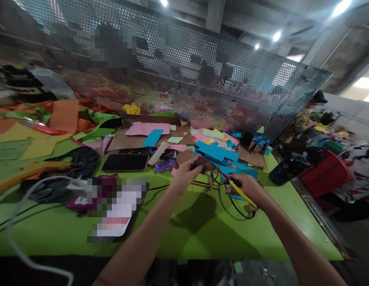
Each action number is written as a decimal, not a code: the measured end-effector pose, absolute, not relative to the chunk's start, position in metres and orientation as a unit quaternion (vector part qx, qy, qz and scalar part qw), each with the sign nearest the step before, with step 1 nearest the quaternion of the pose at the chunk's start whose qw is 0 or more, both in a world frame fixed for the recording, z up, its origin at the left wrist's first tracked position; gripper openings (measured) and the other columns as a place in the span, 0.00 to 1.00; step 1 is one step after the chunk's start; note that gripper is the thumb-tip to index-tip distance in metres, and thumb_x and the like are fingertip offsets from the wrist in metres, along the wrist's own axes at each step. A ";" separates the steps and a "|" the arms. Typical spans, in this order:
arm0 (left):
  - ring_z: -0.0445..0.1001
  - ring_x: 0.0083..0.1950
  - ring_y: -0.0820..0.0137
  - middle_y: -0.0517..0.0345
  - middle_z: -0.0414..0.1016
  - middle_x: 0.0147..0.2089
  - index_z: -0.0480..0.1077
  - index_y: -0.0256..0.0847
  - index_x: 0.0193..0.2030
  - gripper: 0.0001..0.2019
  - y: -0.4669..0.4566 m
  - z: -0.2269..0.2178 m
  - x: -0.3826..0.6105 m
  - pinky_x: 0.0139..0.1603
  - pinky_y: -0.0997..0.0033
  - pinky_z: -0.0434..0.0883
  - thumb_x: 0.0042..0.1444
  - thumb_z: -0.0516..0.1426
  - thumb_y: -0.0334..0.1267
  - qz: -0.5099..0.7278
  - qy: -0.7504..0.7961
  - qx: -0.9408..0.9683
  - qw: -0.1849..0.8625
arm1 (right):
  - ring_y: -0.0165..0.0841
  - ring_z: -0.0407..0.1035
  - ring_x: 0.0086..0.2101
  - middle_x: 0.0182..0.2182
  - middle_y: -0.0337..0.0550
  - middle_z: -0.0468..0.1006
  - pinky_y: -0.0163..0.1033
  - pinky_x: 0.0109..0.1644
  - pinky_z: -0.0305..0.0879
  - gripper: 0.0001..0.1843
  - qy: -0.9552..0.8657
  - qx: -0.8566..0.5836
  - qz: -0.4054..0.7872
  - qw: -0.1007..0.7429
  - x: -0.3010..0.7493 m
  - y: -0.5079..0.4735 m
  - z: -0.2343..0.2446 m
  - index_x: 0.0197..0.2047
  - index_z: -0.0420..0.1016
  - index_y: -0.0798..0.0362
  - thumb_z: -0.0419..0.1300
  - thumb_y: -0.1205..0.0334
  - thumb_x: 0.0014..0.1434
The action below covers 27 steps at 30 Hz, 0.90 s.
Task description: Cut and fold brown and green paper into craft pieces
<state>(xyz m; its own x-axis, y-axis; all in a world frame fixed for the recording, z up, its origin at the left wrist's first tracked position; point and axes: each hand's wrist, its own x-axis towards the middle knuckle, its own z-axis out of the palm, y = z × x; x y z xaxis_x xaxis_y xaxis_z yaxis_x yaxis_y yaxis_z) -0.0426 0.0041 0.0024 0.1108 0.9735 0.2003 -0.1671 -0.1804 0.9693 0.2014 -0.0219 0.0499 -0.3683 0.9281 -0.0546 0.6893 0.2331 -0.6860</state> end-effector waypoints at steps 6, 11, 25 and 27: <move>0.71 0.37 0.69 0.57 0.75 0.33 0.75 0.36 0.36 0.11 0.003 0.002 -0.042 0.41 0.70 0.68 0.50 0.60 0.42 0.556 0.360 0.536 0.523 | 0.40 0.74 0.34 0.32 0.41 0.80 0.38 0.36 0.69 0.18 -0.755 -0.537 0.324 0.191 0.203 -0.022 0.047 0.39 0.81 0.51 0.67 0.50 0.46; 0.71 0.37 0.69 0.58 0.75 0.33 0.74 0.37 0.36 0.11 0.005 0.002 -0.043 0.42 0.69 0.68 0.50 0.60 0.42 0.552 0.359 0.544 0.520 | 0.39 0.73 0.32 0.30 0.41 0.79 0.38 0.35 0.68 0.18 -0.758 -0.537 0.314 0.195 0.205 -0.023 0.044 0.38 0.80 0.52 0.67 0.48 0.47; 0.56 0.20 0.78 0.61 0.73 0.26 0.69 0.40 0.53 0.28 0.002 0.001 -0.041 0.20 0.75 0.54 0.50 0.61 0.57 0.551 0.358 0.468 0.591 | 0.49 0.72 0.47 0.45 0.56 0.80 0.44 0.47 0.66 0.17 -0.759 -0.639 -0.020 0.123 0.221 0.067 0.026 0.47 0.79 0.56 0.59 0.57 0.57; 0.56 0.20 0.77 0.61 0.72 0.26 0.69 0.41 0.55 0.31 0.002 0.000 -0.041 0.21 0.74 0.55 0.50 0.61 0.58 0.559 0.369 0.440 0.598 | 0.48 0.72 0.47 0.46 0.58 0.80 0.44 0.47 0.65 0.19 -0.738 -0.666 -0.048 0.097 0.220 0.075 0.024 0.51 0.76 0.58 0.58 0.60 0.57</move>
<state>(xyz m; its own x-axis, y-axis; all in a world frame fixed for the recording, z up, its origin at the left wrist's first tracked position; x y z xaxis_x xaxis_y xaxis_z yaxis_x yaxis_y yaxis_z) -0.0413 0.0018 -0.0004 0.1017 0.9935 0.0504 -0.3437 -0.0124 0.9390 0.2198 0.0754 0.0236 -0.0948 0.9736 0.2076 0.9923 0.1092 -0.0589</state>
